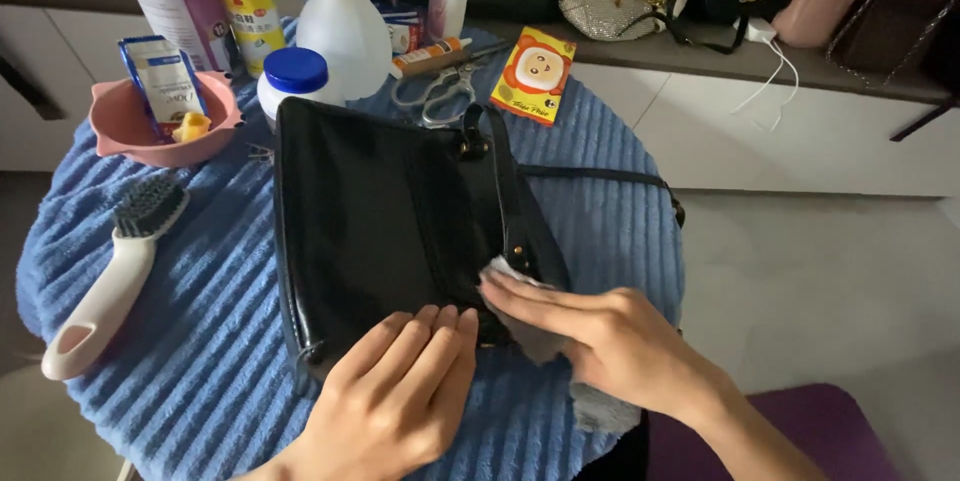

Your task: Cleaning the exterior and interior of a black leather handbag using a cloth and cleaning solutions.

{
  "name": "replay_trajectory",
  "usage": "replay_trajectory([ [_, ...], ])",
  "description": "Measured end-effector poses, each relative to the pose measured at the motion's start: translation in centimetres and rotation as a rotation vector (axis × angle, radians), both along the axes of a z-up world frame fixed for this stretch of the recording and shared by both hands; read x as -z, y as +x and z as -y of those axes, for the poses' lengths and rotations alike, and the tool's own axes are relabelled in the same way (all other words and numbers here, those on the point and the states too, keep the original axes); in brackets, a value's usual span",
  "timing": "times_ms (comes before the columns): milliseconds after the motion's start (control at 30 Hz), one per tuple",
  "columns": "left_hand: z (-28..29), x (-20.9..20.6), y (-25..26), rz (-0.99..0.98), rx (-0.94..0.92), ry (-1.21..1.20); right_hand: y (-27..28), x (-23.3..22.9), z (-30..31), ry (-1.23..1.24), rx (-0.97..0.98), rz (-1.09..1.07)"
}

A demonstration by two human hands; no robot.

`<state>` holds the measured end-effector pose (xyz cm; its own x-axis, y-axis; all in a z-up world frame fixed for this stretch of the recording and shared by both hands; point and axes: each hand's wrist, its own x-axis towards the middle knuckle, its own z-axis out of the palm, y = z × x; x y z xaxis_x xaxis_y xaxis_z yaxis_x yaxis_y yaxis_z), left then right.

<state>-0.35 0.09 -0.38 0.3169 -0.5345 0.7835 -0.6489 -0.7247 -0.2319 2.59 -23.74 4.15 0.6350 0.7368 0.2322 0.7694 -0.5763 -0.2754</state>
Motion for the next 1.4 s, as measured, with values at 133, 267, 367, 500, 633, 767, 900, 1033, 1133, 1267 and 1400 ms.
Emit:
replay_trajectory([
  [133, -0.1, -0.4, 0.3, 0.039, 0.036, -0.005, 0.4, 0.9, 1.5, 0.171, 0.004, -0.161],
  [267, 0.3, -0.5, 0.2, 0.048, 0.015, -0.023, 1.2, 1.4, 2.8, 0.173, 0.091, -0.263],
  [367, 0.1, -0.1, -0.2, -0.054, 0.019, -0.023, 1.5, 0.3, 3.3, 0.171, 0.216, -0.48],
  [500, -0.4, -4.1, 1.9, -0.62, 0.052, 0.065, 3.4, -0.5, 5.8, 0.25, 0.216, -0.49],
  [633, 1.3, -11.0, 7.7, -0.814, 0.038, 0.112, 7.4, 0.0, 6.8, 0.596, 0.419, -0.357],
  [767, 2.9, -8.1, 16.2, -0.144, -0.037, 0.538, 12.1, 0.8, 4.7, 0.696, 0.649, -0.354],
  [900, 3.7, -7.4, 16.6, -0.168, -0.073, 0.71, 14.2, 2.2, 1.1, 0.794, 0.567, -0.514],
  [1033, 2.1, -8.0, 14.9, -0.022, -0.016, 0.645, 15.0, 4.3, -0.4, 0.504, 0.169, -0.093],
  [1133, 0.9, -7.7, 13.5, -0.196, 0.037, 0.585, 14.9, 4.3, -0.7, 0.396, 0.172, -0.025],
  [1267, -0.4, -6.4, 13.8, -0.293, -0.025, 0.571, 13.2, 2.5, 0.4, 0.343, -0.119, -0.239],
  [1400, -0.3, -6.8, 13.4, -0.313, 0.019, 0.544, 10.9, 2.6, 4.8, 0.184, -0.068, -0.548],
])
